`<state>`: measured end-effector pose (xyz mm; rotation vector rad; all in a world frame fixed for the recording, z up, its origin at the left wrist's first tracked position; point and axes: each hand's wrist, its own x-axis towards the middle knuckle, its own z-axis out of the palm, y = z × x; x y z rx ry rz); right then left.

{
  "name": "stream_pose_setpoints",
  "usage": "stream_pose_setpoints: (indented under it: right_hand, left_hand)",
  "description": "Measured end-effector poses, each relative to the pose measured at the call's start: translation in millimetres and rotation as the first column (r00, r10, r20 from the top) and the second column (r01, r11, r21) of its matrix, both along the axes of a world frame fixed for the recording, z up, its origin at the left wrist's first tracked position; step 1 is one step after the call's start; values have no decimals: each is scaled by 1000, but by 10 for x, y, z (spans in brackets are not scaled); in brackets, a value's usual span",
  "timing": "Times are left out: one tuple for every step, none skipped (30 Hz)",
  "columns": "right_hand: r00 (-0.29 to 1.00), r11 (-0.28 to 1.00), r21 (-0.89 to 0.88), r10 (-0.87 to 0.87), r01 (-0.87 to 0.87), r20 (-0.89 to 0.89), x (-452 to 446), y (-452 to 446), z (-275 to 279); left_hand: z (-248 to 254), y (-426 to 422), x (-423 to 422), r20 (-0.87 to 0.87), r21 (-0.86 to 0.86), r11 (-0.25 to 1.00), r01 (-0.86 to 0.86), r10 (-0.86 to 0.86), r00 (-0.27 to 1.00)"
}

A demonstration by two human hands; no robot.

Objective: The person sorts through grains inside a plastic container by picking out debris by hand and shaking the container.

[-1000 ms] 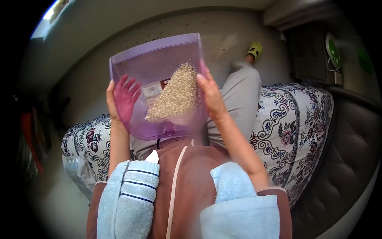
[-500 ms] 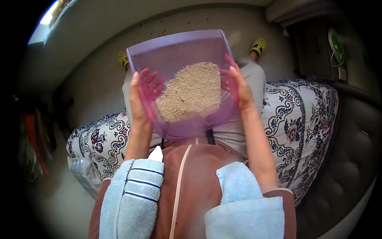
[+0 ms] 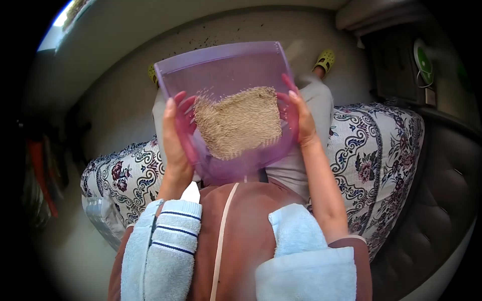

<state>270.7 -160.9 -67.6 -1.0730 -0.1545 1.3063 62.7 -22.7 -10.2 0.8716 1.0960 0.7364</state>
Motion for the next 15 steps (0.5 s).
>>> stream_pose_setpoints:
  right_hand:
    - [997,996,35,-78,78,-12,-171,86,67]
    - [978,998,29,-65,61,198,-333,137,63]
    - [916,999,23,-50,44,397,-483,191,47]
    - [926,998,30,-60,52,374,-596,231,57]
    - [934,997,36,-70,61,350,-709,270,69]
    - [961,998,36,-59,51,271,-640,269,77]
    - [981,998,38,-48,42,189,-483,237,81]
    - [994,999,40,-41,37,106,-324,187,75]
    - [997,999,24,-43,42,63,-163,113,61]
    - [998,997,41,-59,58,28,-138,83,65]
    - [997,996,53,-72,73,-6,-119,38,75]
    - [996,995,62,-81,84,-39,-103,-5,87]
    - [991,991,38,-132,132,7,-250,66,113]
    - [986,992,29,-123,121,114,-421,129,87]
    - [970,993,21,-114,112,217,-605,182,33]
  left_hand:
    - [-23,87,-104,55,-57,998,1,2,999]
    - [-63,257,-326,104,-117,993,5,7,995]
    - [-189,463,-543,238,-170,982,77,-35,971]
    - [-259,594,-689,316,-221,969,107,-32,948]
    - [-258,608,-679,308,-207,973,105,-37,951]
    - [-242,620,-679,299,-191,976,104,-43,953]
    - [-209,560,-599,241,-160,984,83,-43,970]
    - [-177,425,-421,181,-127,990,69,-45,983]
    - [-134,296,-228,122,-93,994,60,-49,991]
    - [-47,155,-82,103,-91,995,48,-38,994]
    - [-20,135,-68,96,-79,996,50,-42,995]
    - [-17,111,-48,89,-69,996,48,-42,995]
    - [-80,215,-154,107,-104,992,69,-58,993]
    - [-177,408,-356,123,-136,987,88,-71,990]
    - [-255,576,-538,218,-193,973,126,-83,972]
